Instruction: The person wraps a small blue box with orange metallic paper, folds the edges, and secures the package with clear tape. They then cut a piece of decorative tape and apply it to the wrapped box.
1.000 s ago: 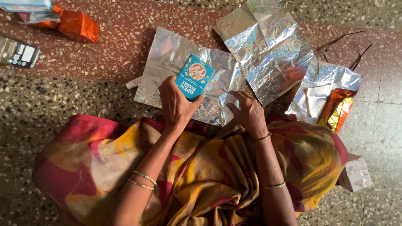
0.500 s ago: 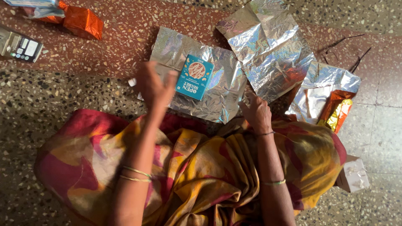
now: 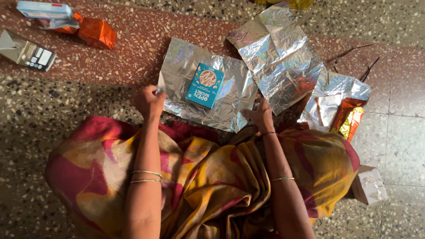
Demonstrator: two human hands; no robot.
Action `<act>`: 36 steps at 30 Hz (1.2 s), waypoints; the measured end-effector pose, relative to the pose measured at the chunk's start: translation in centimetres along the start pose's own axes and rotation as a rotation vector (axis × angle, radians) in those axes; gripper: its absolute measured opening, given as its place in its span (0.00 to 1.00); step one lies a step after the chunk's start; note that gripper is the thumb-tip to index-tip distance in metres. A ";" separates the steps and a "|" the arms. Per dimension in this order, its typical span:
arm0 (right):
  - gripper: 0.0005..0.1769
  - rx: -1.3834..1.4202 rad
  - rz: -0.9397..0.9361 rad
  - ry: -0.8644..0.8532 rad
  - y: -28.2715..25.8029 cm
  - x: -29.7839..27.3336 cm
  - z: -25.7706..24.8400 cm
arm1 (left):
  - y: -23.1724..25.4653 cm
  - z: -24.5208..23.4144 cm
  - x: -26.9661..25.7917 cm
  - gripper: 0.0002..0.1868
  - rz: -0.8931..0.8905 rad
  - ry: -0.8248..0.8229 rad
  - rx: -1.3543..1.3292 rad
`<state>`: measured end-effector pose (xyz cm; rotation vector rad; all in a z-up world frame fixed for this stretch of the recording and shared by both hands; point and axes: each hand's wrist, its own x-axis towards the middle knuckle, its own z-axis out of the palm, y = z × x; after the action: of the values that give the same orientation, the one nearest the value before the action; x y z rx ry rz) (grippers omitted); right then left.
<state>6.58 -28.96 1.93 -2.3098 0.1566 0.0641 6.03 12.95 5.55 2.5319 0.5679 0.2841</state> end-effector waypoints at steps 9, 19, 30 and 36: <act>0.34 0.137 0.060 -0.039 -6.2 -1.7 -2.0 | 4.8 -2.8 -3.2 0.14 0.185 0.062 -0.256; 0.26 0.279 -0.197 0.006 -14.1 -4.3 -4.0 | 10.5 -4.4 -8.7 0.09 0.438 0.046 -0.377; 0.22 0.144 -0.428 0.035 -18.1 -7.0 -2.9 | 12.7 -5.5 -11.1 0.13 0.531 -0.214 -0.380; 0.21 0.097 -0.506 0.022 -18.4 -7.6 -2.5 | 12.9 -5.6 -11.5 0.14 0.581 -0.225 -0.348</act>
<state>1.47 -17.70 17.78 -2.1877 -0.4058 -0.2210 -1.53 0.32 16.21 2.2871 -0.2944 0.2678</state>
